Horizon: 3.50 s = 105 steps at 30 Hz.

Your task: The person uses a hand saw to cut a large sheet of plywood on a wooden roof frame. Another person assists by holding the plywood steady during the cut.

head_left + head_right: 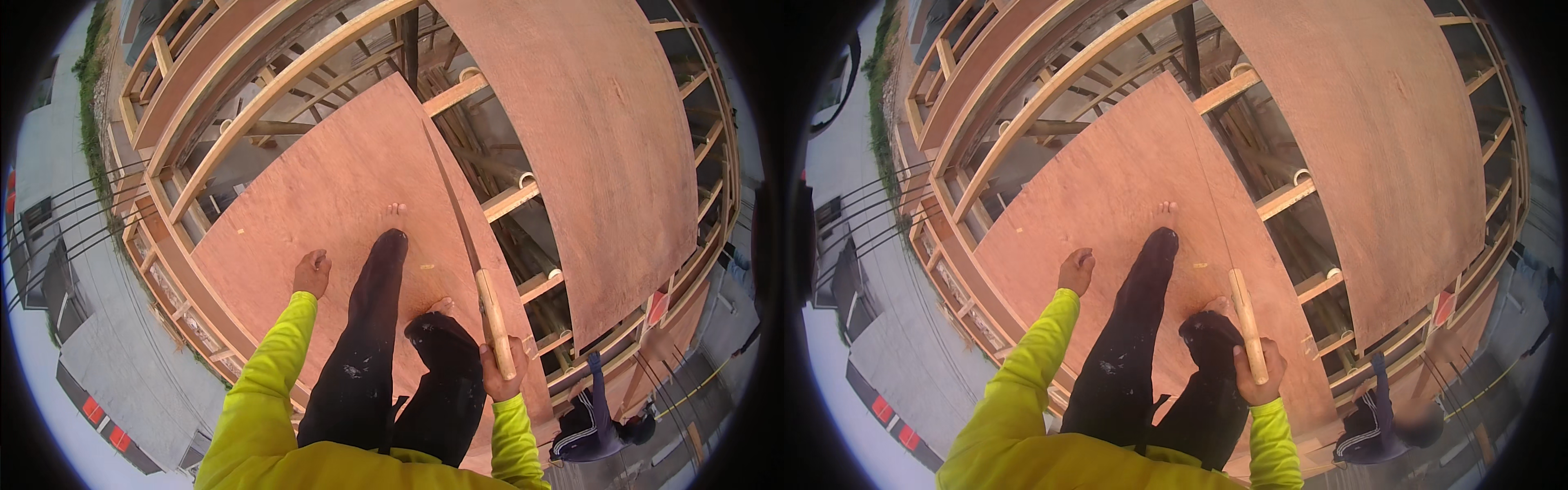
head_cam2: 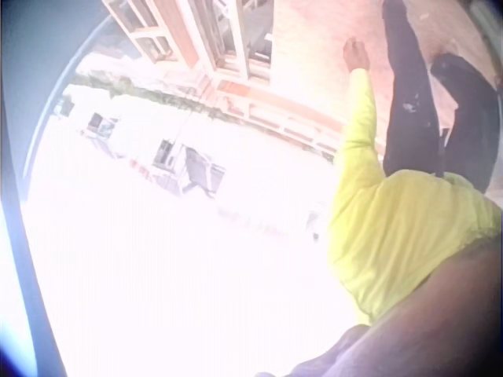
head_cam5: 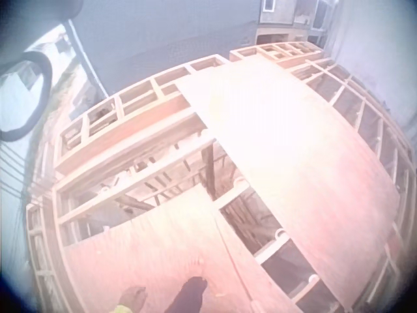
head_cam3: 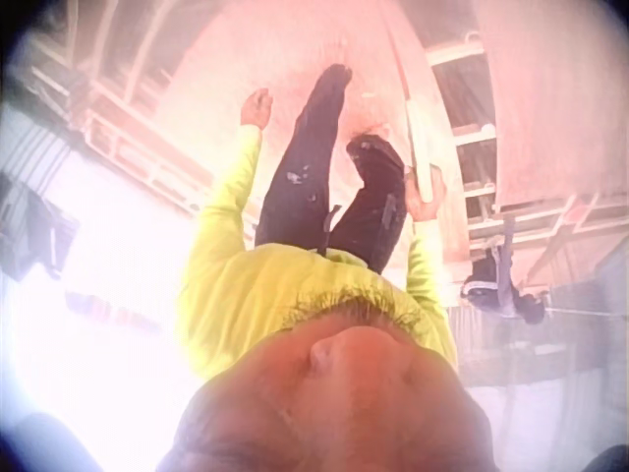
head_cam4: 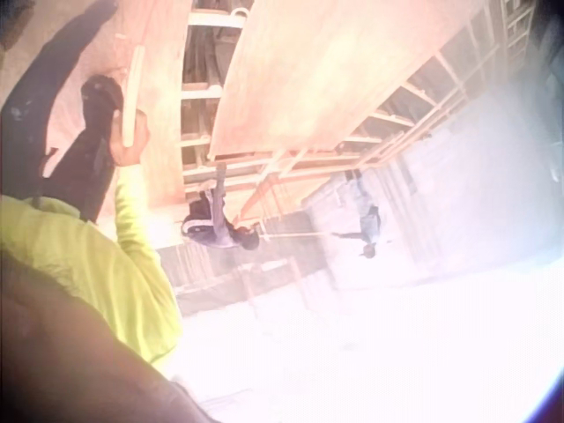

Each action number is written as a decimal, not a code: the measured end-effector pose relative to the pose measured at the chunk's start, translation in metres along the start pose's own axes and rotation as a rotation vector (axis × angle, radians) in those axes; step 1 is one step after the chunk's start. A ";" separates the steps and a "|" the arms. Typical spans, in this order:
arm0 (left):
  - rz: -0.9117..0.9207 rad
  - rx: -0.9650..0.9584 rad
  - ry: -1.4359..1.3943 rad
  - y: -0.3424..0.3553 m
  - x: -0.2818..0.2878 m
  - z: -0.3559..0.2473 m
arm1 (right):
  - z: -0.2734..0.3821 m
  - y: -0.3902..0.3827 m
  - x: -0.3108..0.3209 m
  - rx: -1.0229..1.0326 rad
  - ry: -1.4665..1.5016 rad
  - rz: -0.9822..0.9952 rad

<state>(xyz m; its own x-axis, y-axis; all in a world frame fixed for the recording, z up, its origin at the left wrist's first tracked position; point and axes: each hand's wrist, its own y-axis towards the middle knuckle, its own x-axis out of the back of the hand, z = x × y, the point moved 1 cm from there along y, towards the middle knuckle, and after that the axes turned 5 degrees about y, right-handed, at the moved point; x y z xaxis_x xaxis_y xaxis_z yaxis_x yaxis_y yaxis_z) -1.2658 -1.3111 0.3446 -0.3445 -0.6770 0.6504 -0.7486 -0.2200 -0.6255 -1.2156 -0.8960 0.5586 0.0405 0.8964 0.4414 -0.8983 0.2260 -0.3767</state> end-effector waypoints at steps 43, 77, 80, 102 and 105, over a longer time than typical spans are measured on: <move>-0.274 -0.020 0.319 0.490 -0.138 -0.190 | -0.188 0.284 -0.161 0.380 0.101 0.200; -0.300 0.041 0.330 0.490 -0.142 -0.192 | -0.144 0.311 -0.140 0.204 0.089 0.305; -0.254 -0.003 0.283 0.505 -0.139 -0.174 | -0.147 0.366 -0.191 0.163 0.189 0.396; -0.469 -0.069 0.345 0.507 -0.143 -0.178 | -0.127 0.320 -0.153 0.261 0.100 0.285; -0.475 -0.086 0.317 0.502 -0.161 -0.169 | -0.130 0.372 -0.189 0.156 0.171 0.366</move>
<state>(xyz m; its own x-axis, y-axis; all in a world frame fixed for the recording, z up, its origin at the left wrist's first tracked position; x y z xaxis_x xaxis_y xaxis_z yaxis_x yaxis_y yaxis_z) -1.6822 -1.1938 -0.0014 -0.1022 -0.2711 0.9571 -0.9014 -0.3818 -0.2044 -1.5002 -0.9318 0.2290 -0.2328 0.9600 0.1557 -0.9217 -0.1667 -0.3502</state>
